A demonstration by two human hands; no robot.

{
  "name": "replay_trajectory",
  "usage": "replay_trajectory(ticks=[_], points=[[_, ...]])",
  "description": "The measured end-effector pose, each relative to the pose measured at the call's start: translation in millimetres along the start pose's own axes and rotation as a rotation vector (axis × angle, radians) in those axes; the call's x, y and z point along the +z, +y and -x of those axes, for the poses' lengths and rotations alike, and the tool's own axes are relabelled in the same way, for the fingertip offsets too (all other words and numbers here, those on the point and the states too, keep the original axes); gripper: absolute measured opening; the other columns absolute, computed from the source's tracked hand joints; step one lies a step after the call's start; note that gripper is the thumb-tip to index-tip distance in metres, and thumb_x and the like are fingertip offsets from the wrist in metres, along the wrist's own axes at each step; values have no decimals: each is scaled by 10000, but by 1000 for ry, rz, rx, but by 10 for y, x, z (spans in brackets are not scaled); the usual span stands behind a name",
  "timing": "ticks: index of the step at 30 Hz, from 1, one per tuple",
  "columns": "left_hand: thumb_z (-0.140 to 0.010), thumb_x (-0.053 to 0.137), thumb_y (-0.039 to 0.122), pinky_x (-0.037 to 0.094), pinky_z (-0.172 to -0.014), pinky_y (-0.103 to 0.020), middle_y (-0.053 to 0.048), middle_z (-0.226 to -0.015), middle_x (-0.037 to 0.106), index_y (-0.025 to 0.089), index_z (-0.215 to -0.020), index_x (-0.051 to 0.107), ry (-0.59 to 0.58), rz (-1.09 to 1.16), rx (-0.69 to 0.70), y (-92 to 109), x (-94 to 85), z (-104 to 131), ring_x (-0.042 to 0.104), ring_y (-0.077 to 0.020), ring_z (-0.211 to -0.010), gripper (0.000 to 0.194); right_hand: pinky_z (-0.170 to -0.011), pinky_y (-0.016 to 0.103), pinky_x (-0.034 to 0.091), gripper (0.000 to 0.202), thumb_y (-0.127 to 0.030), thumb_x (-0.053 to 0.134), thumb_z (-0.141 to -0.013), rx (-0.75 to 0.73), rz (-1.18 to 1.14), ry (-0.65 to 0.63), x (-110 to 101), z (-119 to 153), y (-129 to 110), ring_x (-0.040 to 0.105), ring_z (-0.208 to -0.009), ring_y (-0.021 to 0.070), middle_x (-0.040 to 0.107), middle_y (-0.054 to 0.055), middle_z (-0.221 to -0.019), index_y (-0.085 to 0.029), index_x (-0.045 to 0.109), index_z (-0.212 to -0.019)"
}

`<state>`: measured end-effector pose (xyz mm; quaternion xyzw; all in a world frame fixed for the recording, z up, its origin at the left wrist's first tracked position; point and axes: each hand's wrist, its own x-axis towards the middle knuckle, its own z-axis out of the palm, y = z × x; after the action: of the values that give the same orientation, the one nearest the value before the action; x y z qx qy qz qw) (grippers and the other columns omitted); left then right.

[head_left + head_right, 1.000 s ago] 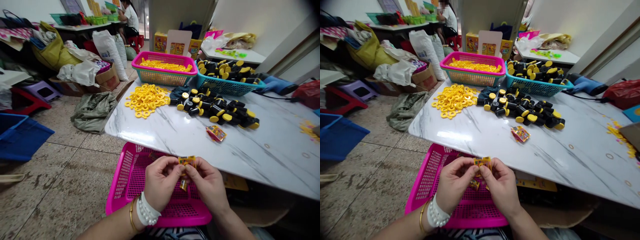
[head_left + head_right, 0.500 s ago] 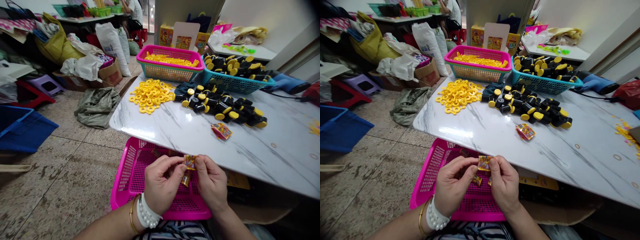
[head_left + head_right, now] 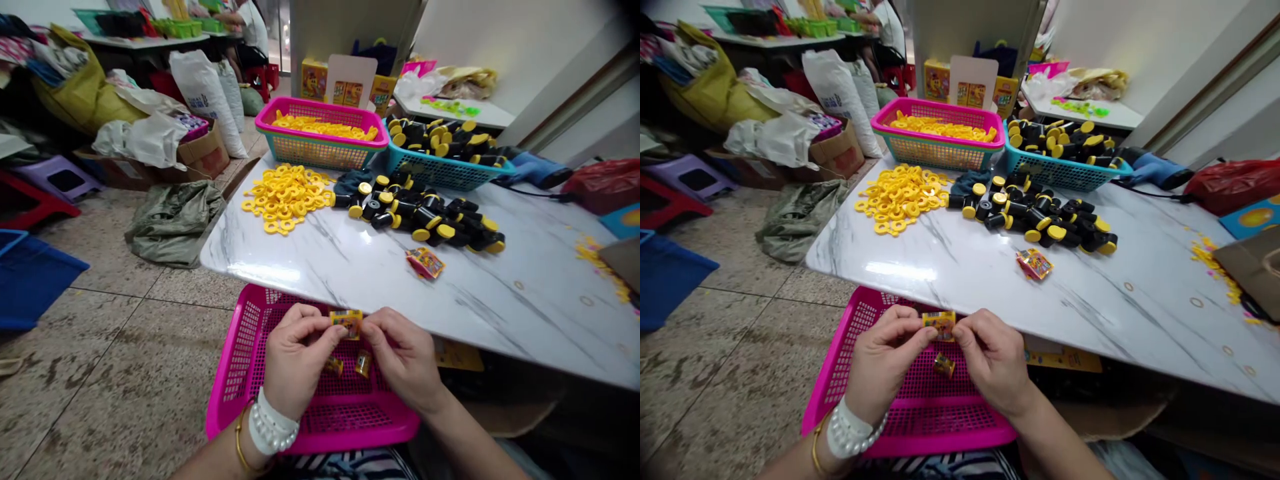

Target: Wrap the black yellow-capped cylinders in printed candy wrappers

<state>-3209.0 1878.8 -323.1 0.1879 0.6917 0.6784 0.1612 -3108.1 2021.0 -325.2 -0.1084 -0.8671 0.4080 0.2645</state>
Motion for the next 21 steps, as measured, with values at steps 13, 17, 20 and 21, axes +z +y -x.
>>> replay_trajectory(ticks=[13, 17, 20, 21], points=[[-745, 757, 372, 321, -391, -169, 40, -483, 568, 136, -818, 698, -231, 291, -446, -9, -56, -230, 373, -29, -357, 254, -748, 355, 476, 300, -413, 593, -900, -111, 926, 456, -1221, -1174, 648, 635, -834, 244, 714, 113, -905, -158, 732, -974], [-713, 795, 354, 197, -379, -152, 31, -509, 570, 119, -924, 730, -278, 376, -497, 100, 34, -355, 343, -15, -381, 322, -840, 458, 470, 379, -364, 685, -803, -44, 1088, 130, -1215, -1570, 845, 600, -952, 330, 711, 171, -962, -107, 710, -1082], [-686, 815, 321, 168, -383, -143, 58, -466, 487, 103, -837, 722, -249, 469, -551, 176, 12, -430, 327, -9, -405, 280, -886, 455, 474, 318, -320, 655, -816, -84, 805, 208, -1140, -1464, 685, 605, -953, 293, 695, 136, -984, -146, 717, -1075], [-677, 822, 311, 165, -382, -139, 69, -461, 460, 101, -814, 712, -240, 505, -571, 186, -7, -454, 323, -7, -410, 273, -882, 437, 486, 329, -337, 651, -828, -97, 628, 225, -1103, -1350, 572, 612, -945, 270, 686, 117, -1012, -174, 709, -1108]])
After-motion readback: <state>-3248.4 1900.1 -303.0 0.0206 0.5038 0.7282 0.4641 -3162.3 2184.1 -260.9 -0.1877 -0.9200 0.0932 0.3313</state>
